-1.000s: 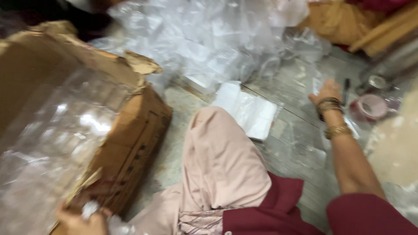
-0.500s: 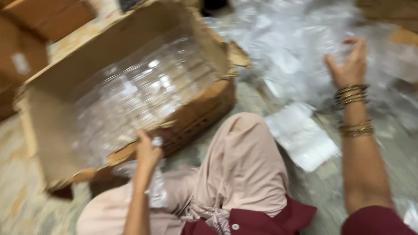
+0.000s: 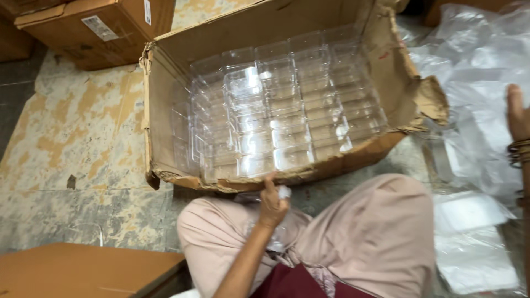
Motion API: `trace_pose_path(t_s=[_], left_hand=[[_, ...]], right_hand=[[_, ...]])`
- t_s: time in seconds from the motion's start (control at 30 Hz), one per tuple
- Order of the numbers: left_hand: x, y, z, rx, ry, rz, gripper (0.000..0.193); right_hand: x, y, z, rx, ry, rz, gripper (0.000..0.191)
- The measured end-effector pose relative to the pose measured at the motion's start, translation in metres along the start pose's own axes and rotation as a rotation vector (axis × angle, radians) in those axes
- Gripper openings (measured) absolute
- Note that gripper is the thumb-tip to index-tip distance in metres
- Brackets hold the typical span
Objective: The person sits on the floor and removes clear plastic containers from plastic bags one at a time, then stacks the containers into an open cardboard box. They occasionally set a filled bag aside and reach for another bag of containers.
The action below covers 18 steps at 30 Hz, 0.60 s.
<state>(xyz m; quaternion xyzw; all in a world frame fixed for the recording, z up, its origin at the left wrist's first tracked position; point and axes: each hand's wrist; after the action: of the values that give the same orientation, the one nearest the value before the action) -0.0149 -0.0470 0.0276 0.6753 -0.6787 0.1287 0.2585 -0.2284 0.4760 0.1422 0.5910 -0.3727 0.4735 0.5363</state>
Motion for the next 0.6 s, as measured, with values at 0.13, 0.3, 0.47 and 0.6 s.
trace_pose_path(t_s=[0.13, 0.3, 0.47, 0.6], left_hand=[[-0.025, -0.006, 0.054, -0.224, 0.097, -0.088, 0.071], [-0.033, -0.003, 0.076, -0.298, 0.032, -0.044, 0.071], [0.004, 0.011, 0.053, -0.439, 0.064, -0.108, 0.068], [0.027, 0.024, 0.033, -0.429, 0.004, -0.095, 0.064]], right_hand=[[0.027, 0.049, 0.15, 0.359, 0.159, -0.066, 0.031], [0.01, 0.111, 0.378, 0.8, 0.381, 0.299, 0.025], [-0.055, 0.121, 0.558, 1.015, 0.172, 0.85, 0.061], [-0.105, 0.095, 0.605, 1.241, 0.132, 0.58, 0.076]])
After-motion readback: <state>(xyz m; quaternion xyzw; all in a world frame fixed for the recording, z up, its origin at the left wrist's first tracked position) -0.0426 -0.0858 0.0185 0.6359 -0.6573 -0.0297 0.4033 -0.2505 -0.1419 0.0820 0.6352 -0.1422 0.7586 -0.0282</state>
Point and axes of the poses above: each hand's wrist, its own y-axis towards the middle knuckle, its own x-axis out of the back of the hand, z = x × y, and after that the axes turned 15 degrees about z, right-handed
